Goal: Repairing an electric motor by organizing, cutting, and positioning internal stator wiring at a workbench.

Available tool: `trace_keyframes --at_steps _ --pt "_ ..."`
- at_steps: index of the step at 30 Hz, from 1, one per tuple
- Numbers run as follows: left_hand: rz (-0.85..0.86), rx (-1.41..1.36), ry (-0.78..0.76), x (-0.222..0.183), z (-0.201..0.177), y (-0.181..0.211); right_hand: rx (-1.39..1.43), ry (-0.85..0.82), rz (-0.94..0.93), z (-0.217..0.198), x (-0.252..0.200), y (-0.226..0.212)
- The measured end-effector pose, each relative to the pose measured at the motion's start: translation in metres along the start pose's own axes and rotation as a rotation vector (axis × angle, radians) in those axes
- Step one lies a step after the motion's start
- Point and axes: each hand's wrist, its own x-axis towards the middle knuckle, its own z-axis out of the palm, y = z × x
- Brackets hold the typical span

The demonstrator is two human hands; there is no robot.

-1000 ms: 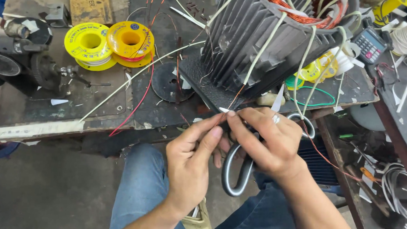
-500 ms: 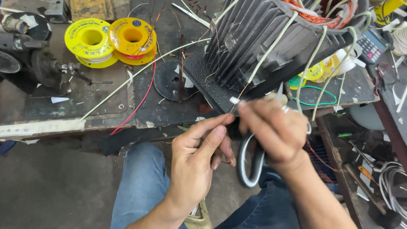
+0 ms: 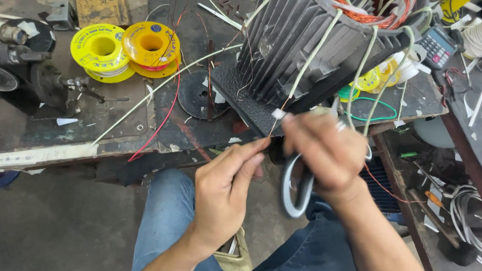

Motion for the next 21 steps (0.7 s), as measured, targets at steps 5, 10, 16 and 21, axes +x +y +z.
trace_keyframes --at_steps 5,10,16,21 --pt "0.405 0.519 -0.050 0.012 -0.021 -0.004 -0.092 -0.026 -0.040 0.000 -0.002 0.010" --pt "0.412 0.542 -0.068 0.012 -0.020 -0.001 0.002 -0.039 -0.095 0.005 -0.001 0.004" --pt "0.303 0.342 -0.053 0.007 -0.015 -0.003 -0.009 0.031 -0.063 0.007 -0.013 0.011" --pt "0.349 0.421 -0.073 0.009 -0.019 -0.003 -0.017 0.085 0.066 0.008 -0.004 0.013"
